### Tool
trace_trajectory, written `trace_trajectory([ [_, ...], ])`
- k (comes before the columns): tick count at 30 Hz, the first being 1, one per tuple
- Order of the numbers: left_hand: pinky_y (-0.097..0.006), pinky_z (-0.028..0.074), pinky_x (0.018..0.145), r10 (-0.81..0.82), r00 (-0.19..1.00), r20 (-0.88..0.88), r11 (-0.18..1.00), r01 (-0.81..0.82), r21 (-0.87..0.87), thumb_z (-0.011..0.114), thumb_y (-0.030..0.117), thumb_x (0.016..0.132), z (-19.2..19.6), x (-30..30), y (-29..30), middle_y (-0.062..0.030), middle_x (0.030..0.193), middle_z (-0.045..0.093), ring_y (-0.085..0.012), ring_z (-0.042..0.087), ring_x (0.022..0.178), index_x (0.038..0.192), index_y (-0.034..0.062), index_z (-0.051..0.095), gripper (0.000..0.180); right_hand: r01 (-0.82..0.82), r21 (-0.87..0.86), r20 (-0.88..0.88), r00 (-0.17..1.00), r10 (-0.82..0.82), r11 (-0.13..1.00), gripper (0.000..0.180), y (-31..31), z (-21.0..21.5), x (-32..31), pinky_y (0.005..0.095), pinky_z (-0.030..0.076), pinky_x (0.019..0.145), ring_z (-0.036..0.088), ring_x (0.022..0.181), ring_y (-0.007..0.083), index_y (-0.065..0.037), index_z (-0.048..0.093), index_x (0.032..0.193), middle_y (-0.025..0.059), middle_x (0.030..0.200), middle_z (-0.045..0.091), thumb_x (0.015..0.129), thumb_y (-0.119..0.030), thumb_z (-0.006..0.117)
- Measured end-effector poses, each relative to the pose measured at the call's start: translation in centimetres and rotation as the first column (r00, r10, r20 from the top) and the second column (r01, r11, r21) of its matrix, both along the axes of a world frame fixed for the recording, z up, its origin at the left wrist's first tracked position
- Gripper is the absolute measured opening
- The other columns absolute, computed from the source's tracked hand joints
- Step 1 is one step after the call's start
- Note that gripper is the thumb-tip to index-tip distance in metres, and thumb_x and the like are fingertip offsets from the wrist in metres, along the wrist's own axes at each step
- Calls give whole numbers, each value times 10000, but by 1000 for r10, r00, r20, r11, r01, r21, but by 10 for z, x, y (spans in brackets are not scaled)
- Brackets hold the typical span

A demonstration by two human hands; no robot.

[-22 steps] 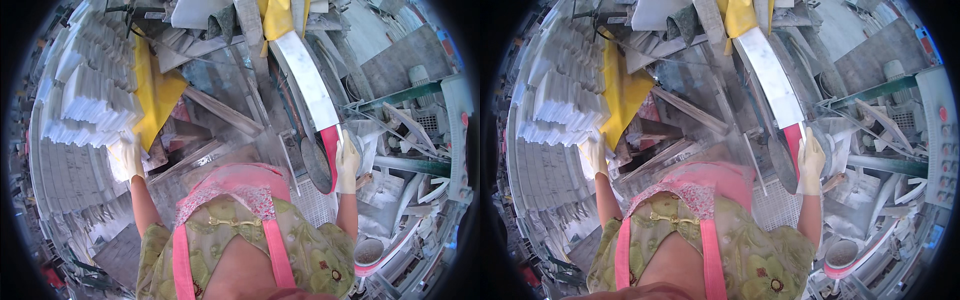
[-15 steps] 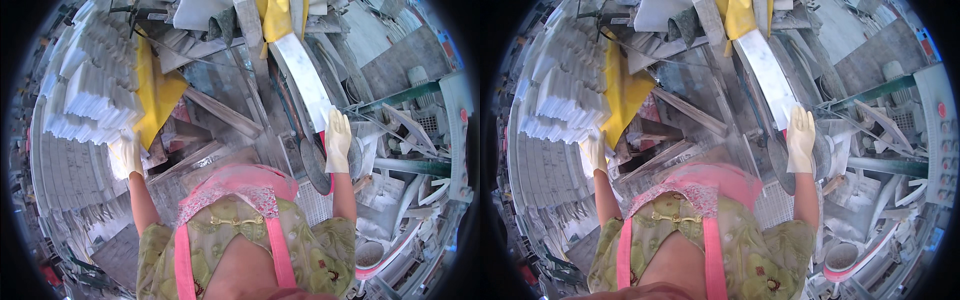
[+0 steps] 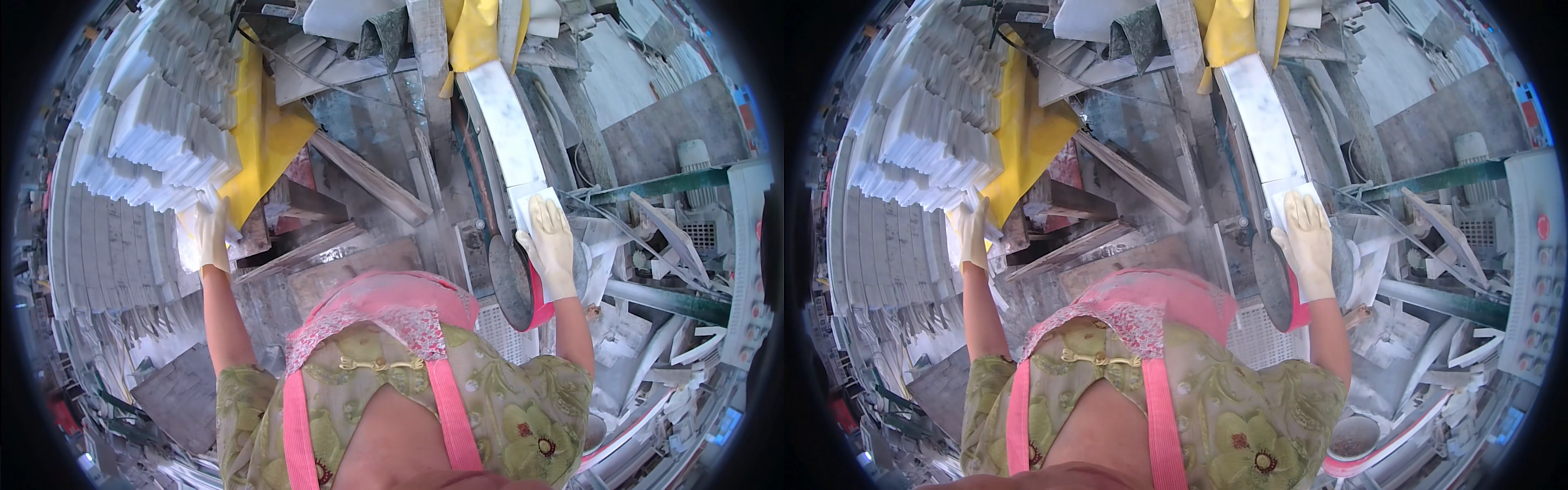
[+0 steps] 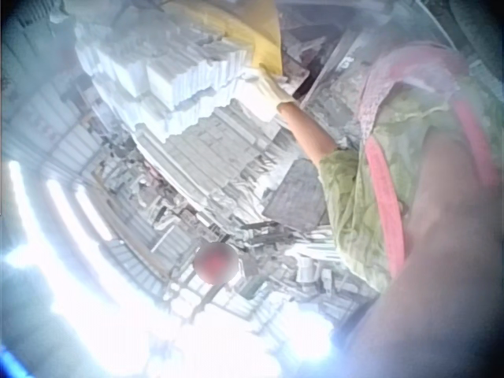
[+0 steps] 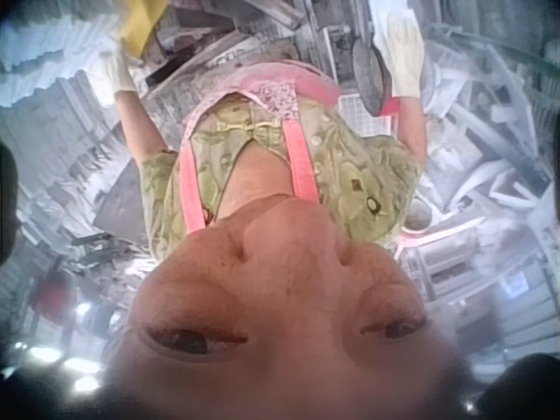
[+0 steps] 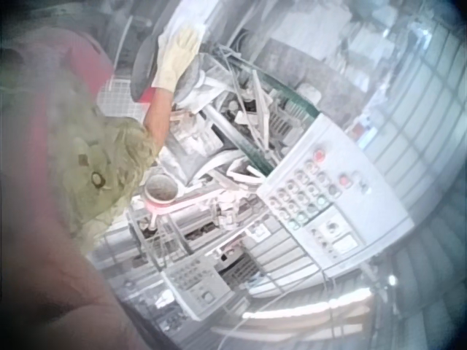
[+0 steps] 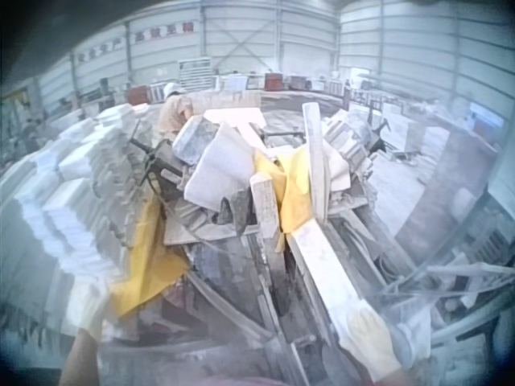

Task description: The person repeatedly picks up white rectangular tiles from a conveyor belt and stacks them onto a yellow platform. The person wears gloves and an apron while performing this repetitive stacking task in a factory setting.

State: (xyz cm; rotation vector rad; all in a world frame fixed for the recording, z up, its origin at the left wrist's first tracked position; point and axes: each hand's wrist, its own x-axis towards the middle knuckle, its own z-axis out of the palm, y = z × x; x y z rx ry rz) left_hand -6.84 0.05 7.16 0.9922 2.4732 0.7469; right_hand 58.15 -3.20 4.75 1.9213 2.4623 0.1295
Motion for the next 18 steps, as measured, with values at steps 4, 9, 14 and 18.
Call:
trace_trajectory([
  [4,-431,415,1083,-6,999,-33,1000,6,24,728,518,814,-24,-24,5,-297,1355,609,-414,562,1303,1471,-19,495,880,32,-83,-43,998,-36,996,882,-6,0,-2,462,308,1226,389,1470,351,-29,379,1534,148,1560,455,808,-301,801],
  [9,-427,425,1064,-41,997,-65,998,44,45,740,464,826,-25,-28,6,-266,1365,604,-391,562,1290,1464,-8,508,827,-3,-64,-71,997,-2,998,866,-6,-3,-5,470,326,1213,376,1480,351,-31,362,1545,147,1583,424,818,-253,779],
  [14,-429,430,1056,3,997,83,996,-10,87,740,432,835,-1,-2,-3,-249,1359,604,-379,567,1273,1453,-7,518,790,26,22,76,997,-28,999,818,10,-23,-15,483,348,1193,394,1465,350,-22,348,1553,147,1589,419,863,-248,726],
  [18,-432,514,888,-45,999,-19,993,46,108,710,452,835,4,1,-4,-241,1196,677,-340,675,1058,1398,-20,518,760,45,85,50,998,-50,995,826,15,-35,-17,493,355,1182,404,1456,356,-8,333,1559,159,1587,421,873,-257,720],
])
